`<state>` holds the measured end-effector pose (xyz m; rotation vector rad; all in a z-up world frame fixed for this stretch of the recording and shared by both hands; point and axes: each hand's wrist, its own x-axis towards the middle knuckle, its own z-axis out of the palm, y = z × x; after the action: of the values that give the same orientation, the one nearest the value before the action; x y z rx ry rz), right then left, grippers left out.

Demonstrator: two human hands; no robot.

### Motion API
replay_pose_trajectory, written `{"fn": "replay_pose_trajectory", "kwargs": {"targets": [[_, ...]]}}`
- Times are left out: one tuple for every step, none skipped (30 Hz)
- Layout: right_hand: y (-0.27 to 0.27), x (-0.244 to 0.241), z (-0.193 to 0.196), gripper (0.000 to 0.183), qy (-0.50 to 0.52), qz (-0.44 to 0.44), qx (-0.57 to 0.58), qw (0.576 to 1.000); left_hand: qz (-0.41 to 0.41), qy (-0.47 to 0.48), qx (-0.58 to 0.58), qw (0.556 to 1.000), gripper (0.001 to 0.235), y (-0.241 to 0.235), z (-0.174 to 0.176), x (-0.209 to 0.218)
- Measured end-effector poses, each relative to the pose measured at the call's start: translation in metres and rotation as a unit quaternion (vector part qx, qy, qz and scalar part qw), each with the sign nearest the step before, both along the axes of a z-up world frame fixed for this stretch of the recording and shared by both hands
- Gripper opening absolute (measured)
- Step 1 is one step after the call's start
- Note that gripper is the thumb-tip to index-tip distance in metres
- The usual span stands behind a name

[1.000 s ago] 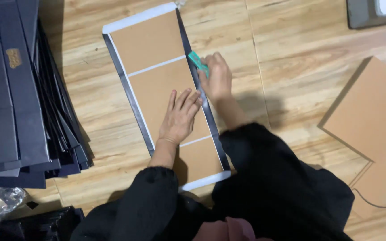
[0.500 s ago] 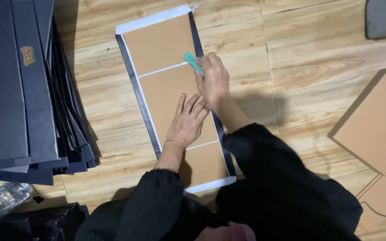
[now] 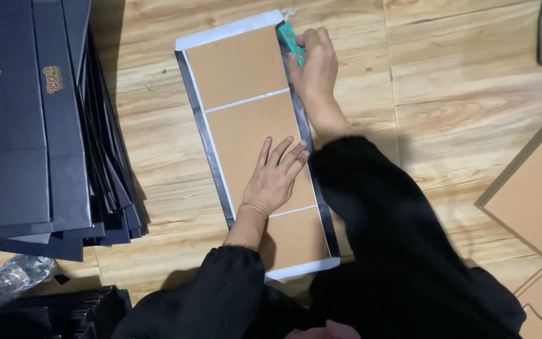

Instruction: Assembling cardboard panels onto a white adhesive sheet using a smoothing tool to create a folder cover.

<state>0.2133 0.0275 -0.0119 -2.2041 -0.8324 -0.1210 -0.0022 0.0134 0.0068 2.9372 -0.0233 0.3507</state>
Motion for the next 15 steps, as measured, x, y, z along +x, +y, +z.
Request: {"fn": "replay_pose_trajectory", "kwargs": {"targets": [[-0.002, 0.002, -0.003, 0.024, 0.0, 0.003, 0.001, 1.0, 0.003, 0.0, 0.001, 1.0, 0.041, 0.0, 0.0, -0.001], [-0.004, 0.003, -0.005, 0.025, -0.008, 0.032, -0.02, 0.999, -0.001, 0.013, -0.001, 1.0, 0.043, 0.0, 0.0, -0.002], [-0.007, 0.009, -0.006, 0.027, -0.022, 0.057, -0.041, 0.997, -0.01, 0.02, -0.003, 1.0, 0.046, 0.0, 0.0, 0.001], [-0.001, 0.015, -0.002, 0.027, -0.027, 0.055, -0.04, 0.997, -0.011, 0.015, -0.002, 1.0, 0.046, 0.002, -0.001, 0.002], [0.004, 0.017, 0.0, 0.018, 0.02, 0.051, -0.063, 0.997, -0.01, 0.013, 0.0, 1.0, 0.045, 0.001, -0.002, 0.001], [0.009, 0.02, 0.001, 0.009, 0.068, 0.046, -0.085, 0.993, -0.009, 0.012, 0.003, 1.0, 0.044, 0.001, -0.004, 0.0], [0.01, 0.013, 0.002, 0.009, 0.069, 0.049, -0.086, 0.993, -0.006, 0.013, 0.002, 1.0, 0.044, 0.0, -0.002, 0.0], [0.012, 0.006, 0.002, 0.017, 0.035, 0.027, -0.061, 0.997, -0.008, 0.008, -0.015, 1.0, 0.038, -0.001, -0.001, 0.001], [0.015, 0.0, 0.004, 0.025, 0.0, 0.005, -0.033, 0.999, -0.011, 0.002, -0.028, 1.0, 0.034, 0.0, 0.001, 0.002], [0.016, 0.009, -0.002, 0.025, 0.0, 0.005, -0.031, 1.0, -0.01, 0.003, -0.027, 1.0, 0.034, 0.001, 0.0, 0.001], [0.016, 0.018, -0.009, 0.025, 0.036, 0.043, -0.023, 0.998, -0.009, 0.005, -0.017, 1.0, 0.037, 0.001, -0.001, 0.001], [0.016, 0.026, -0.016, 0.026, 0.071, 0.08, -0.015, 0.994, -0.008, 0.007, -0.008, 1.0, 0.042, 0.001, -0.002, 0.0], [0.017, 0.033, -0.01, 0.026, 0.067, 0.079, -0.014, 0.995, -0.009, 0.003, -0.006, 1.0, 0.042, 0.003, -0.001, 0.002], [0.018, 0.04, -0.005, 0.022, 0.064, 0.025, 0.013, 0.998, -0.01, 0.009, 0.002, 1.0, 0.044, 0.004, -0.001, 0.004], [0.016, 0.038, -0.003, 0.019, 0.071, -0.027, 0.035, 0.997, -0.008, 0.024, 0.007, 1.0, 0.046, 0.002, 0.0, -0.002]]}}
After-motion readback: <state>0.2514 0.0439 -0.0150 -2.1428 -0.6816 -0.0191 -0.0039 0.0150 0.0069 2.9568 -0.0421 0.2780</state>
